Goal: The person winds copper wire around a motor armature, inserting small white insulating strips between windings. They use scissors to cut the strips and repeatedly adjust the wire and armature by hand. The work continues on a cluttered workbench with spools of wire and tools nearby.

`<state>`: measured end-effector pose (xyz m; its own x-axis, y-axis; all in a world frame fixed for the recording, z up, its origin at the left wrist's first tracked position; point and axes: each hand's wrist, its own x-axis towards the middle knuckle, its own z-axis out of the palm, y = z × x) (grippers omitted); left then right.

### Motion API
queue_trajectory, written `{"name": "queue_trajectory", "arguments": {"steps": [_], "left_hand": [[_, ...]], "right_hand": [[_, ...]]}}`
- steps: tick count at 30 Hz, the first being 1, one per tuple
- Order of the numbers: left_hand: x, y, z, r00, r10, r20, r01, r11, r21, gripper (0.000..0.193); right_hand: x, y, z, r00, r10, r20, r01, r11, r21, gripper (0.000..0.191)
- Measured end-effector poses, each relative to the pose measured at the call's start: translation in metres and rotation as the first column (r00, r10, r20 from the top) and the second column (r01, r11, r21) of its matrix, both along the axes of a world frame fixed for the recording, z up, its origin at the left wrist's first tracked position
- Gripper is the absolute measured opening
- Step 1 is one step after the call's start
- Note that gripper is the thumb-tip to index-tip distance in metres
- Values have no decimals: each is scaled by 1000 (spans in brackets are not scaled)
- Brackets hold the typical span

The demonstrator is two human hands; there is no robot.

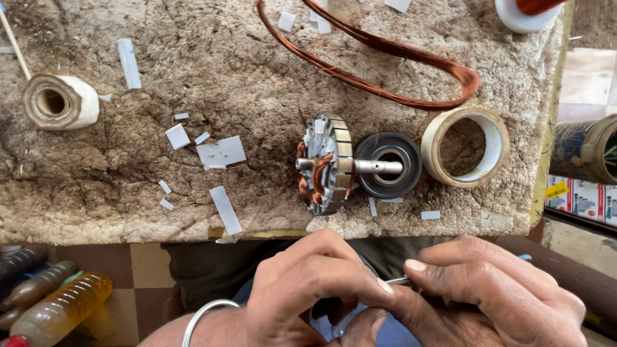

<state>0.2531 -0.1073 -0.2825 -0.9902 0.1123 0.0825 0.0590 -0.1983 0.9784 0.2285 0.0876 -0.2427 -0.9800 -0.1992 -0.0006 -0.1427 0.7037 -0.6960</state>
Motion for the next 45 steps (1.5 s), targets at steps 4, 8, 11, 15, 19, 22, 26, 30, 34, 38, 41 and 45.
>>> {"name": "queue_trajectory", "arguments": {"steps": [4,8,11,15,19,22,26,30,34,38,41,45], "left_hand": [[8,-11,-14,995,-86,47,80,988,129,18],[16,-13,-21,986,-106,132,70,965,251,15],[18,-16,-21,982,-93,165,46,962,270,12],[19,-19,-20,989,-38,140,0,965,261,11],[23,-20,-20,989,-2,149,-41,957,288,10],[25,-22,-23,989,-1,149,-41,960,276,11],[27,-26,-24,993,8,114,-37,966,256,12],[30,-29,-28,995,12,96,-38,962,272,12],[32,-35,-36,1000,-19,14,16,974,224,16],[31,-40,-37,962,-185,199,123,950,286,38],[28,-52,-37,978,-191,90,154,936,317,38],[32,-65,-37,965,-222,137,170,933,319,33]], "right_hand": [[3,5,-2,998,62,4,-62,992,107,34],[6,2,-4,987,147,-60,-133,972,191,34],[12,-5,-3,990,133,-56,-114,958,263,36],[13,-14,-2,993,115,-41,-100,961,258,36],[10,-23,0,987,151,-45,-132,949,288,34],[11,-30,4,989,145,-12,-137,954,266,32],[13,-37,4,994,113,9,-111,962,251,30],[14,-39,3,993,119,21,-121,960,253,31],[9,-38,-8,985,157,75,-157,988,-11,26],[16,-42,-24,977,181,110,-140,942,-305,32],[23,-44,-35,962,191,195,-134,953,-272,43],[32,-46,-45,948,162,274,-113,976,-185,47]]}}
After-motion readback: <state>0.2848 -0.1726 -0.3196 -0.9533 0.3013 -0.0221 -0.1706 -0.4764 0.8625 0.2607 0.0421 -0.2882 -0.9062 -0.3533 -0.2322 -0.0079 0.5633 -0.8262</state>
